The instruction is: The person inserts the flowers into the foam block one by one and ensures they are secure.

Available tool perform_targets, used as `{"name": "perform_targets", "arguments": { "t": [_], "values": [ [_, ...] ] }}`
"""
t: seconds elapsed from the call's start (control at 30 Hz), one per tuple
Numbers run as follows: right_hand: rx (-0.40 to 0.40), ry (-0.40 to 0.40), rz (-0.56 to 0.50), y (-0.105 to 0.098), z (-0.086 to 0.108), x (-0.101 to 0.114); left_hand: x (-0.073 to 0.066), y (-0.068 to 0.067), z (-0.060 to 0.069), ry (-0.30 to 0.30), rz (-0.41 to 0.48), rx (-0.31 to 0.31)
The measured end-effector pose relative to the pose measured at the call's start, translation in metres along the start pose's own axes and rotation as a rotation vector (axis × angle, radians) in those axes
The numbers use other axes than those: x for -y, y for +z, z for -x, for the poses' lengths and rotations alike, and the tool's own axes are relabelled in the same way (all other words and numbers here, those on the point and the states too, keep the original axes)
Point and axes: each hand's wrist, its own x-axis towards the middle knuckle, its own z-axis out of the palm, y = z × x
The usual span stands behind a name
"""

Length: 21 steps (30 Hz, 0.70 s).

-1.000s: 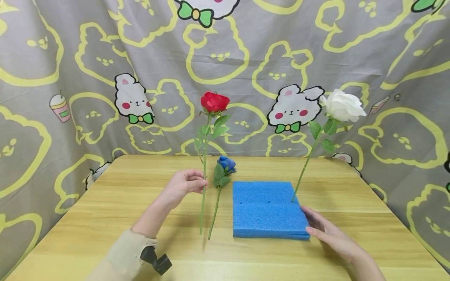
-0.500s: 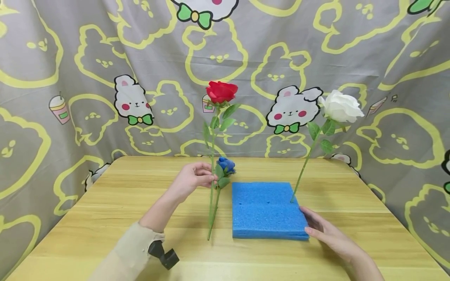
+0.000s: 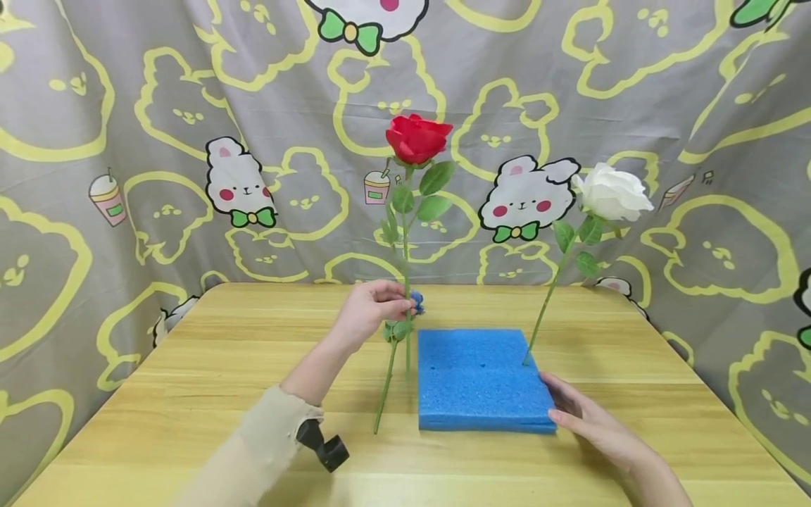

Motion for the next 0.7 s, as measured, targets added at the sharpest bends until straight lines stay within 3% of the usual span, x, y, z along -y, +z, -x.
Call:
{"name": "perform_targets", "arguments": {
  "t": [0.2,0.7],
  "values": [
    [0.0,-0.01,0.002,-0.001,0.0,-0.002,-0.002,0.021,-0.013,0.046,-0.016,0.016],
    [0.014,-0.023,-0.003,-0.001,-0.001,0.0,0.01,0.074,-0.03,0.068,-0.037,0.007]
  ]
}}
